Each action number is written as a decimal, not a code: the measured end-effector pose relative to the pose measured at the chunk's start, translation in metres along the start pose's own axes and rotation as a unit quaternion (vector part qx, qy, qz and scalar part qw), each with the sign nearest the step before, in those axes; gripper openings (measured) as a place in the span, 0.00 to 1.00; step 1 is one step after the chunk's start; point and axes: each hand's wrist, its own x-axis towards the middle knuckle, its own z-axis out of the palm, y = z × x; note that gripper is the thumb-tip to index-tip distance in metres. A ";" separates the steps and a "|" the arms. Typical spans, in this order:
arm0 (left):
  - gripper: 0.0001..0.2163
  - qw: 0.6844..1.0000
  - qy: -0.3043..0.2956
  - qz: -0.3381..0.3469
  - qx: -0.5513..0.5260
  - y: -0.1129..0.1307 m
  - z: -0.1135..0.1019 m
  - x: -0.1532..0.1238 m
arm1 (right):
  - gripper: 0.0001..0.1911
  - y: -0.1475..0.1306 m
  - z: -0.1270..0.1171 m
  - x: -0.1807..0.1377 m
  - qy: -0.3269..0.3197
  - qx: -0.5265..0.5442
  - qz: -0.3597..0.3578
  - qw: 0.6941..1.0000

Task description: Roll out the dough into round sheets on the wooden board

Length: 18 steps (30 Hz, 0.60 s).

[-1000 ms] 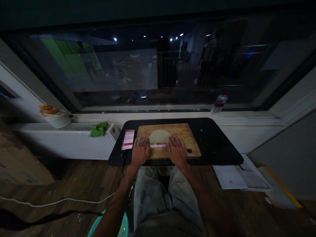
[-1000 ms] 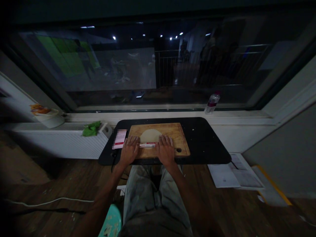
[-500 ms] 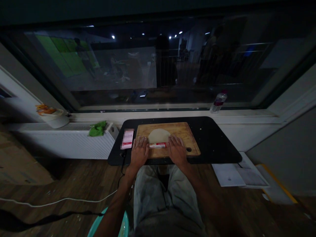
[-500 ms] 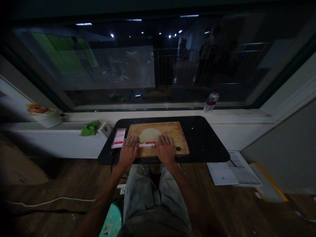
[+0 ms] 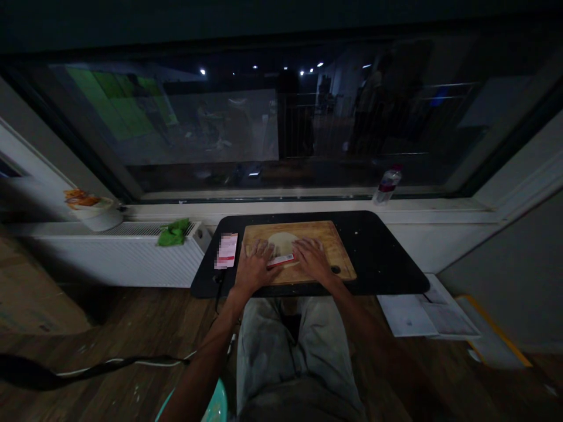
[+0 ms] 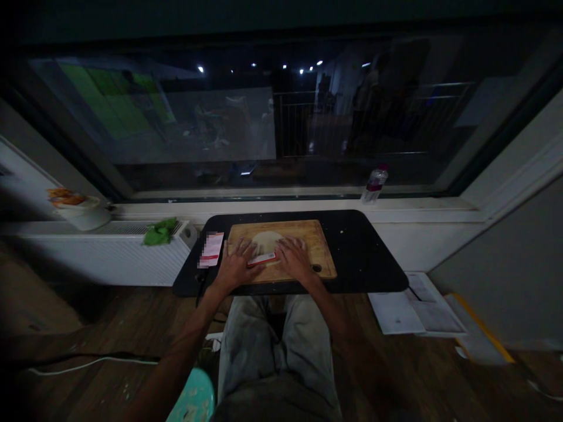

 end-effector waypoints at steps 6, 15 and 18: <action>0.23 0.998 -0.014 0.047 -0.038 0.000 -0.002 0.003 | 0.20 0.009 -0.008 -0.011 -0.004 0.050 -0.071 0.996; 0.15 0.998 0.003 0.051 -0.043 0.000 -0.007 0.008 | 0.19 0.005 -0.011 -0.012 -0.029 0.051 -0.048 0.997; 0.15 0.997 0.006 0.054 -0.045 -0.002 -0.003 0.006 | 0.20 0.003 -0.012 -0.013 -0.038 0.034 -0.043 0.998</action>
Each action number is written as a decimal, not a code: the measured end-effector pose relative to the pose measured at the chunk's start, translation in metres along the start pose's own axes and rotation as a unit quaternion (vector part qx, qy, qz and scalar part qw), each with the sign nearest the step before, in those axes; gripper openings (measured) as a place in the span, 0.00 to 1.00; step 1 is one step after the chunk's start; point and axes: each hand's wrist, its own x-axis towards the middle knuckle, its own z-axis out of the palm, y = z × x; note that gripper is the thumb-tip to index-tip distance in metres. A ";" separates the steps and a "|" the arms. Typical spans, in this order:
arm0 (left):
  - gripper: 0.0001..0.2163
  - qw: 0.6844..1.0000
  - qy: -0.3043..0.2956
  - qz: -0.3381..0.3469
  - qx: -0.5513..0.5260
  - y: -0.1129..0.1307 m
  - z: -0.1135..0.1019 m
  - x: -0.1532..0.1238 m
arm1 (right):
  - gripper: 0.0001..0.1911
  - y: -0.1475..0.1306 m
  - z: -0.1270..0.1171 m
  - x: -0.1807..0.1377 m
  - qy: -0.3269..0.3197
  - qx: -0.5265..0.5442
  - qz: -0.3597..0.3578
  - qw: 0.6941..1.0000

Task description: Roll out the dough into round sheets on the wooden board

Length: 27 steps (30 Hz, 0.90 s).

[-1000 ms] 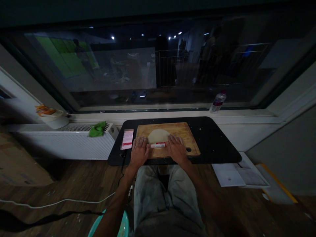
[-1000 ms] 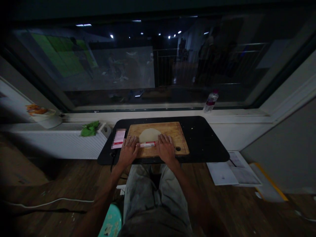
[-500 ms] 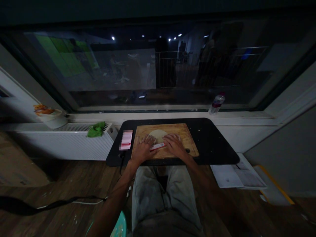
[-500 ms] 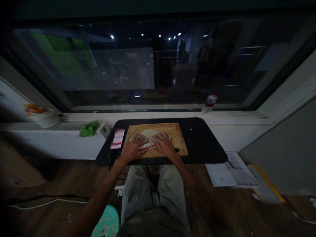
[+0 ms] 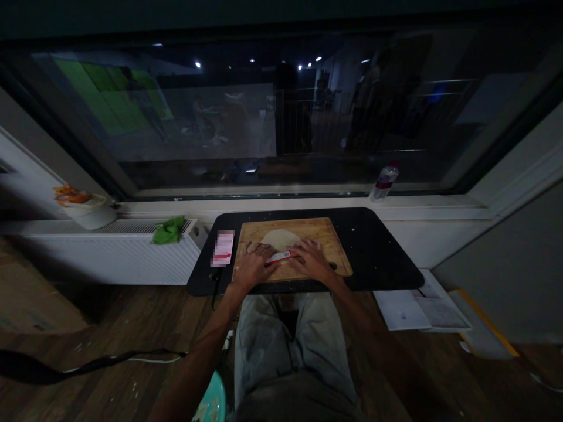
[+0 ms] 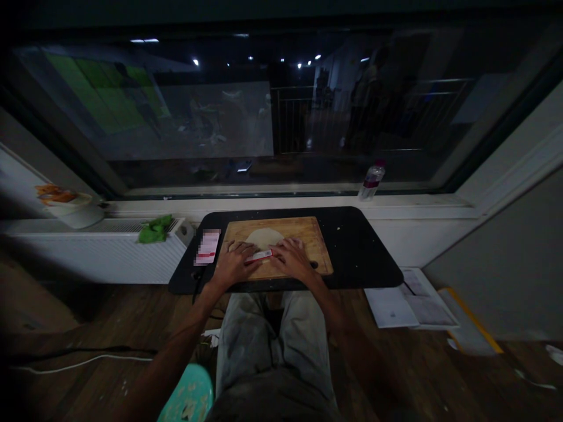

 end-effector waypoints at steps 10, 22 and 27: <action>0.17 0.999 0.003 0.033 -0.014 -0.007 0.006 -0.001 | 0.23 -0.005 0.004 0.007 0.004 -0.040 0.026 0.999; 0.18 0.999 -0.013 0.031 -0.014 -0.010 0.004 0.007 | 0.26 -0.002 0.000 0.021 -0.018 -0.045 0.030 0.998; 0.18 0.999 -0.026 0.018 -0.013 -0.011 0.002 0.009 | 0.29 -0.003 0.002 0.020 -0.024 -0.054 0.048 0.997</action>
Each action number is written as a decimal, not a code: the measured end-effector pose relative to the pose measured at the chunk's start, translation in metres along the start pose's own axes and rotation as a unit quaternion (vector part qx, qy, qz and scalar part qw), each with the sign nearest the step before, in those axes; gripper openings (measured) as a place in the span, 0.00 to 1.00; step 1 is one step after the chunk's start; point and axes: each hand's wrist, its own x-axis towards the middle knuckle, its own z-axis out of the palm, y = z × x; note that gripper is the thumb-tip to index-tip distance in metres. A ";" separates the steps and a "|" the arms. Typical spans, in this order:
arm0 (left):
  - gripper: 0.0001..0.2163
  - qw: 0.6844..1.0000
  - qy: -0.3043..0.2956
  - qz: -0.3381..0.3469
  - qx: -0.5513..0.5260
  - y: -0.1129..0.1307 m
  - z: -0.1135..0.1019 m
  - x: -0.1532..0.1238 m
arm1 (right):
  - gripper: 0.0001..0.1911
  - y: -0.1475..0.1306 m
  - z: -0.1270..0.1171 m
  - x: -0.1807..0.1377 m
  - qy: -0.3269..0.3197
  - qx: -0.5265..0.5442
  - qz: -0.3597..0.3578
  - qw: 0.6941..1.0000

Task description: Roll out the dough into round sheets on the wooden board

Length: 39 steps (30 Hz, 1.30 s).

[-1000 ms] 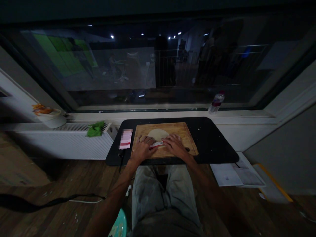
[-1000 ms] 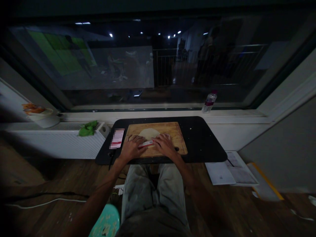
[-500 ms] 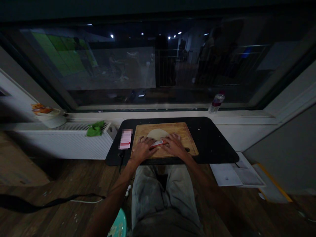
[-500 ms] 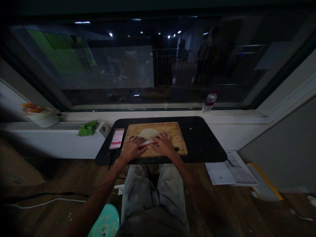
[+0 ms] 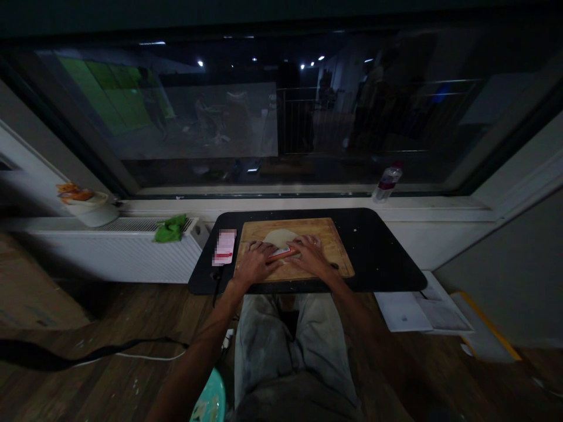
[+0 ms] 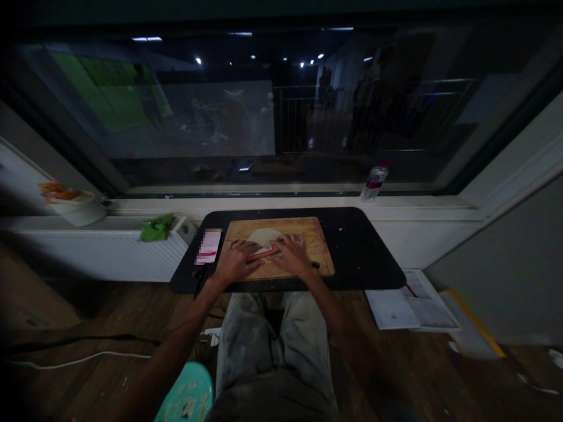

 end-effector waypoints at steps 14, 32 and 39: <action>0.20 1.000 0.009 -0.025 0.016 0.004 -0.004 0.000 | 0.29 -0.002 -0.006 -0.001 -0.024 0.005 -0.006 1.000; 0.23 0.999 0.021 -0.035 0.020 0.002 -0.001 0.004 | 0.29 -0.007 -0.002 -0.005 0.003 -0.009 0.014 1.000; 0.16 1.000 0.007 -0.006 -0.019 -0.006 -0.007 0.002 | 0.26 -0.007 -0.001 -0.002 0.005 -0.007 0.017 1.000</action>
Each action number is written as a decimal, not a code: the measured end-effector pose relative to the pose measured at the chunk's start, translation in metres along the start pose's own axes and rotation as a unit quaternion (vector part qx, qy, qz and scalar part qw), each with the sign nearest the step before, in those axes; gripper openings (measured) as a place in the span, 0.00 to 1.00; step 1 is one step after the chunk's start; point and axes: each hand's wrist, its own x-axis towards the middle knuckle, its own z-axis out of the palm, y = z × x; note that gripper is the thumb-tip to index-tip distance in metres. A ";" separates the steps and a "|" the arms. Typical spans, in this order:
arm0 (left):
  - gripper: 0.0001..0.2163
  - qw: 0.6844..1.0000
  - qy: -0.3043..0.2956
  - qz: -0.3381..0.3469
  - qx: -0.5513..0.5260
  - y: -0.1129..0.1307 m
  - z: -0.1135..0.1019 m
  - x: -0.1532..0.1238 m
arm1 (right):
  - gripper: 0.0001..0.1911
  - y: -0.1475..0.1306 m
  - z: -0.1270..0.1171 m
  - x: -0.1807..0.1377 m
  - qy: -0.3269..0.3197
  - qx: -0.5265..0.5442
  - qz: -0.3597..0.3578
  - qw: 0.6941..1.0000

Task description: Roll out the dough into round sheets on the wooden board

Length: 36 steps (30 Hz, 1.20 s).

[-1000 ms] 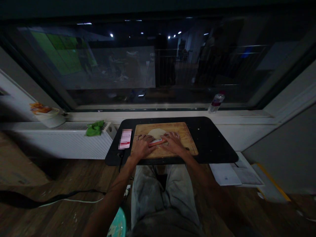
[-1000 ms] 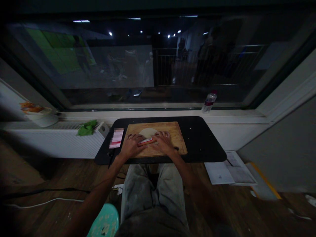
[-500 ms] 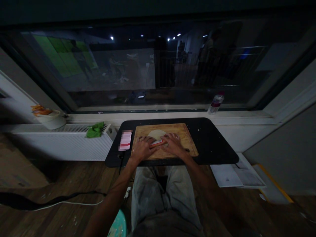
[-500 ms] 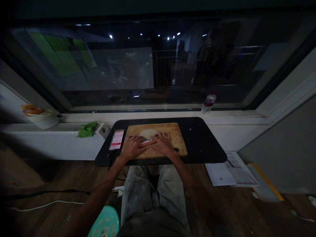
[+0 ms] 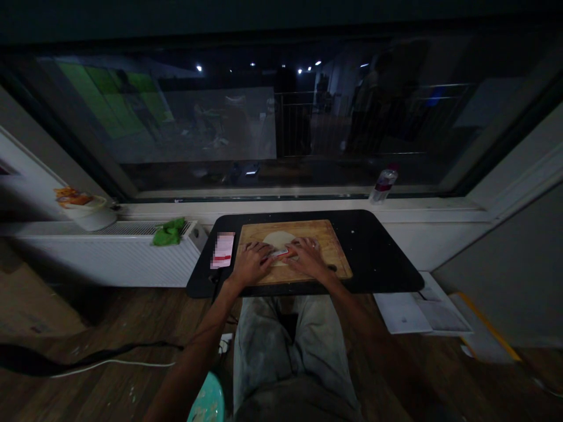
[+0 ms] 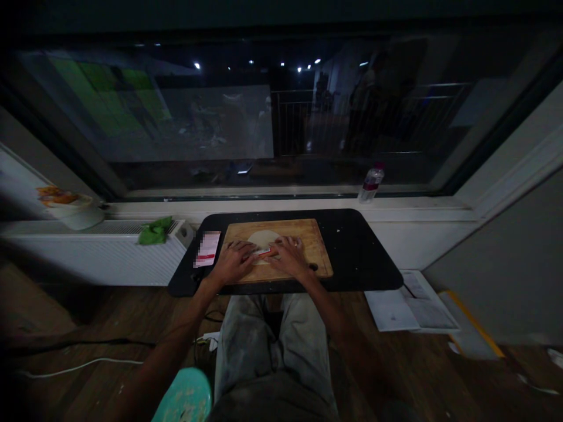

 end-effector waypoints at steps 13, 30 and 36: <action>0.18 0.999 -0.032 0.017 0.000 -0.011 -0.001 -0.007 | 0.29 -0.006 0.001 0.006 0.002 -0.003 0.024 1.000; 0.18 0.999 -0.036 -0.015 -0.005 -0.006 -0.003 -0.004 | 0.32 -0.019 -0.006 0.000 -0.019 -0.030 0.049 0.998; 0.17 0.998 -0.056 -0.019 -0.015 -0.005 -0.005 -0.002 | 0.34 -0.025 -0.008 0.000 -0.018 -0.031 0.064 0.997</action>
